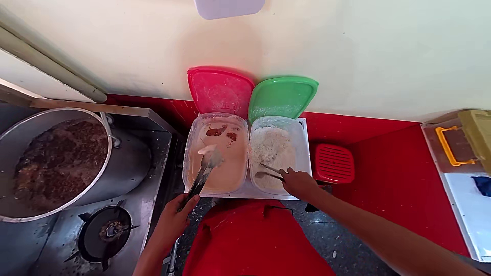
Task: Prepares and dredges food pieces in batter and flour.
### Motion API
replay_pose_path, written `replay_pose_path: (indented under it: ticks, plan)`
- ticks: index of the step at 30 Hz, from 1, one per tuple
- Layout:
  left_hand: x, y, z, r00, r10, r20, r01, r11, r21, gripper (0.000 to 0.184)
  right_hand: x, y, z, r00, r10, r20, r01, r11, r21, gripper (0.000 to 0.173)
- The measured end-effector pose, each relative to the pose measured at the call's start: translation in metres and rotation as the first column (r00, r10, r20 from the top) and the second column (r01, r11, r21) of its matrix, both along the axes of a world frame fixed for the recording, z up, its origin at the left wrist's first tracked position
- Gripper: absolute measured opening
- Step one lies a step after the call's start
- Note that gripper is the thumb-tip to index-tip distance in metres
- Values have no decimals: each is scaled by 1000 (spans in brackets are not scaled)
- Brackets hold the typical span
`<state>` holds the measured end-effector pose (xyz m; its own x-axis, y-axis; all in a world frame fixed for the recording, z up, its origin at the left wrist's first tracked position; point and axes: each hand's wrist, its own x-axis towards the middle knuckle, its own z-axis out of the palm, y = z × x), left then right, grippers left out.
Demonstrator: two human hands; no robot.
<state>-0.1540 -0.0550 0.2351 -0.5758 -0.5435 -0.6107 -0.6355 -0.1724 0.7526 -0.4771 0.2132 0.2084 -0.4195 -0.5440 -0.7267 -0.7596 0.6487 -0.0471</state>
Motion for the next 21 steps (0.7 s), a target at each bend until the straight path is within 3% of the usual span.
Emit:
replay_pose_path:
  ticks: [2, 5, 9, 11, 13, 15, 17, 19, 21]
  plan:
    - [1, -2, 2, 1000, -11, 1, 11, 1000, 5, 39, -2, 7, -11, 999, -51, 9, 51, 998, -26, 45]
    - [-2, -7, 3, 1000, -19, -6, 19, 1000, 22, 40, -16, 34, 4, 980, -169, 107, 188, 963, -193, 43]
    - [-9, -11, 3, 999, -33, -6, 33, 999, 20, 39, -20, 70, 41, 883, -383, 270, 465, 788, -404, 45]
    - [-14, -14, 3, 999, -52, -9, 52, 998, 28, 37, -20, 80, 51, 837, -473, 274, 546, 742, -388, 50]
    - [-18, -15, 4, 997, -80, -9, 80, 996, 36, 37, -20, 82, 55, 776, -577, 254, 630, 726, -274, 51]
    - [-21, -16, 5, 994, -105, -8, 105, 994, 33, 37, -18, 73, 54, 661, -710, 243, 738, 674, -35, 57]
    - [-23, -17, 5, 993, -122, -5, 122, 992, 26, 38, -12, 57, 43, 443, -832, 334, 846, 511, 150, 58]
    - [-25, -16, 4, 991, -133, -3, 133, 991, 23, 37, -8, 43, 28, 183, -864, 470, 918, 321, 234, 53]
    - [-25, -16, 4, 989, -145, 8, 145, 989, 19, 39, -6, 39, 24, 41, -860, 508, 963, 169, 208, 55]
